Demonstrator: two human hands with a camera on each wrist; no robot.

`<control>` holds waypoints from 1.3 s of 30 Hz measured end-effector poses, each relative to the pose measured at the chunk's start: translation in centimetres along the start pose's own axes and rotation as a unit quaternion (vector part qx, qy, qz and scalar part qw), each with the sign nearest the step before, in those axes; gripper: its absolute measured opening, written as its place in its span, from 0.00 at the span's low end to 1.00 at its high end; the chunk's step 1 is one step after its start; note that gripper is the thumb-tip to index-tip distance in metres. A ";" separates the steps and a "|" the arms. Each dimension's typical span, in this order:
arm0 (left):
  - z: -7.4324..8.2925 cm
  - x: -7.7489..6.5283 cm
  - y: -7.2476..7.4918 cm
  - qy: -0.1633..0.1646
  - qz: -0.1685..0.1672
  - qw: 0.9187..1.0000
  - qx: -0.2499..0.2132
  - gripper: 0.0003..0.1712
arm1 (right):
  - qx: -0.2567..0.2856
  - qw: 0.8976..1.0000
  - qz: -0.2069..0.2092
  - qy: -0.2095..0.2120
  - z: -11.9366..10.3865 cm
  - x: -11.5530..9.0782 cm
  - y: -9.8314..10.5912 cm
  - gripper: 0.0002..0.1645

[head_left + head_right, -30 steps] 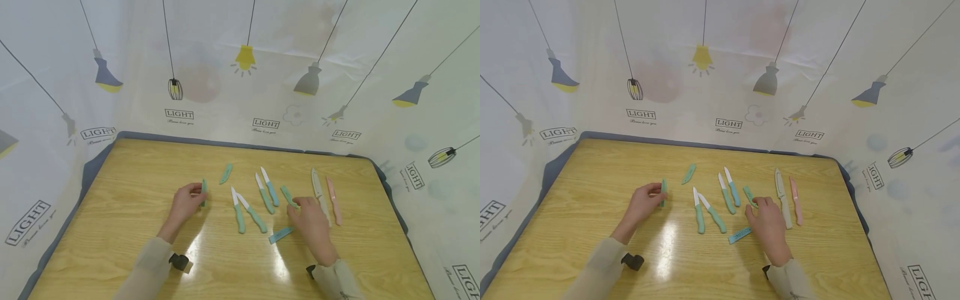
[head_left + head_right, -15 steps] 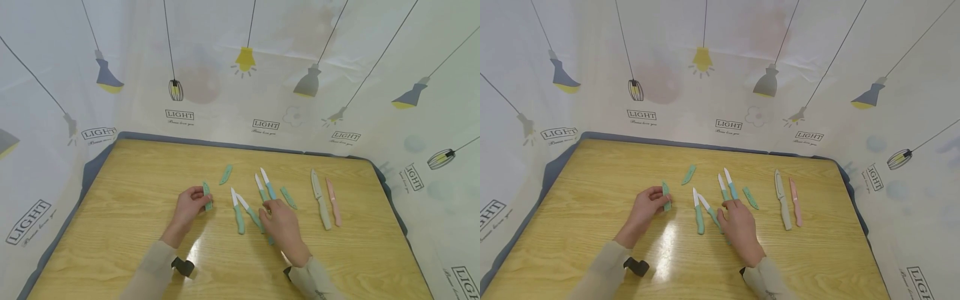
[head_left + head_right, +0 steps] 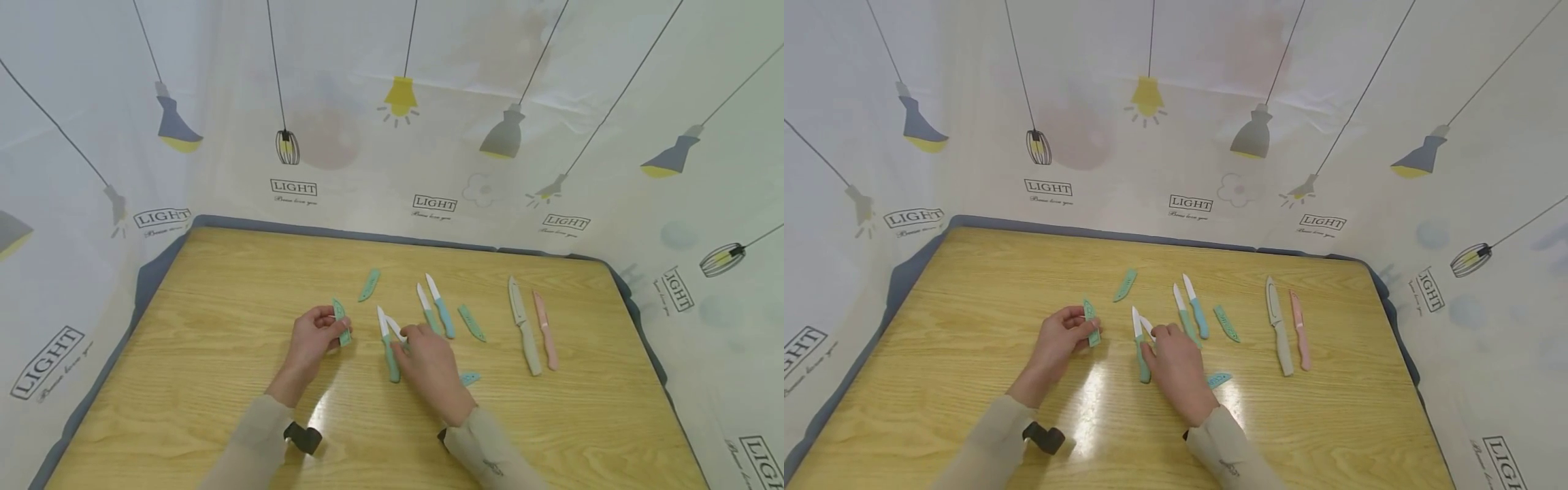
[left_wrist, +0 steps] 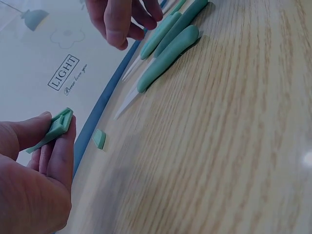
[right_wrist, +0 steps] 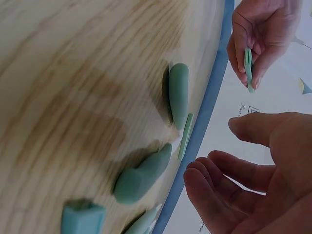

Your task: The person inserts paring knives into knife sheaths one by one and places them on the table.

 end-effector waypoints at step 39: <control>0.0 0.2 -0.1 0.012 0.008 1.000 0.006 0.21 | -0.068 0.997 -0.045 -0.011 -1.0 1.6 -2.9 0.18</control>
Point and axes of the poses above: each hand's wrist, its own x-axis towards the middle knuckle, its own y-axis out of the back of the hand, z = x × y, the point moved 3 cm from there along x, towards the middle knuckle, and after that the axes turned 10 degrees about y, right-handed, at the moved point
